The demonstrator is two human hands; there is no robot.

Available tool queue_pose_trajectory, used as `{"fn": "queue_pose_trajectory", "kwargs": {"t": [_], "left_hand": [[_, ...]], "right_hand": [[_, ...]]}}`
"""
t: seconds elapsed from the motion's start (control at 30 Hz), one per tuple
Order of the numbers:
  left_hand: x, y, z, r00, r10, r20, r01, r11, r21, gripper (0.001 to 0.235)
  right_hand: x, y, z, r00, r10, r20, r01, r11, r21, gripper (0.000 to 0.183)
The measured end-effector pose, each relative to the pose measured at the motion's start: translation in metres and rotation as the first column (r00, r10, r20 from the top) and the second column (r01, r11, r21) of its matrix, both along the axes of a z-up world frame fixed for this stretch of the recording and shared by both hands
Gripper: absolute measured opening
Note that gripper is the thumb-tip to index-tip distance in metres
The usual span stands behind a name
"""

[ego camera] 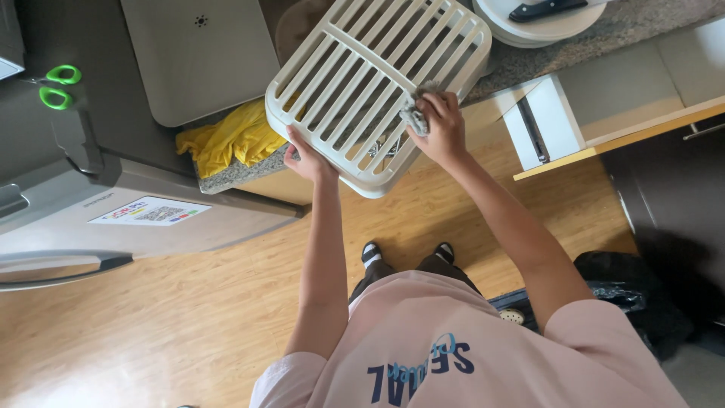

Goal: Wipe a plastic dish rack and a tray with a cloth.

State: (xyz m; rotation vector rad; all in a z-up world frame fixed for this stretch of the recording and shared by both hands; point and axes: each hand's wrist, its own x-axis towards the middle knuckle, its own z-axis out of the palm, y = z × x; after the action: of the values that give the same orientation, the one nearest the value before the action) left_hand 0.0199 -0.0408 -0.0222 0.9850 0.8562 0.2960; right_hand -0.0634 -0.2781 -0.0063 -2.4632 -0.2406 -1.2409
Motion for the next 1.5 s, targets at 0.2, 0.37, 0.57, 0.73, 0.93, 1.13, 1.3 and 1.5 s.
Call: {"fn": "queue_pose_trajectory", "kwargs": {"t": [0.2,0.37,0.57,0.73,0.93,1.13,1.3,1.5], "left_hand": [[-0.006,-0.005,0.017,1.0,0.009,-0.005,-0.009,1.0,-0.006,0.073],[-0.005,-0.002,0.017,1.0,-0.011,-0.028,0.011,1.0,-0.015,0.073],[-0.009,-0.005,0.02,0.999,-0.033,-0.04,0.033,0.999,-0.001,0.077],[-0.016,-0.01,0.037,0.996,-0.058,-0.068,0.06,0.998,0.019,0.078],[-0.009,-0.009,0.023,0.995,-0.073,-0.073,0.075,0.997,0.023,0.079],[-0.014,-0.005,0.037,0.992,-0.119,-0.04,0.118,0.992,-0.036,0.085],[-0.022,0.005,0.06,0.973,-0.226,-0.051,0.218,0.967,-0.128,0.093],[-0.044,0.026,0.093,0.954,-0.299,-0.012,0.289,0.933,-0.214,0.102]], "right_hand": [[-0.006,0.016,-0.036,0.986,0.152,-0.072,-0.156,0.986,-0.061,0.026],[-0.034,0.081,-0.056,0.946,0.316,-0.069,-0.316,0.949,0.005,0.03],[-0.045,0.095,-0.029,0.98,0.196,0.027,-0.197,0.979,0.05,0.017],[0.013,0.017,-0.079,0.96,-0.104,0.259,-0.042,0.863,0.503,0.04],[0.028,0.039,-0.146,0.877,-0.366,-0.311,0.169,-0.371,0.913,0.051],[-0.01,0.065,-0.18,0.987,-0.076,-0.143,0.051,-0.688,0.724,0.053],[-0.036,0.093,-0.111,1.0,0.006,-0.009,0.01,-0.648,0.762,0.065],[-0.058,0.107,-0.111,0.996,0.07,0.049,0.008,-0.644,0.765,0.067]]}}
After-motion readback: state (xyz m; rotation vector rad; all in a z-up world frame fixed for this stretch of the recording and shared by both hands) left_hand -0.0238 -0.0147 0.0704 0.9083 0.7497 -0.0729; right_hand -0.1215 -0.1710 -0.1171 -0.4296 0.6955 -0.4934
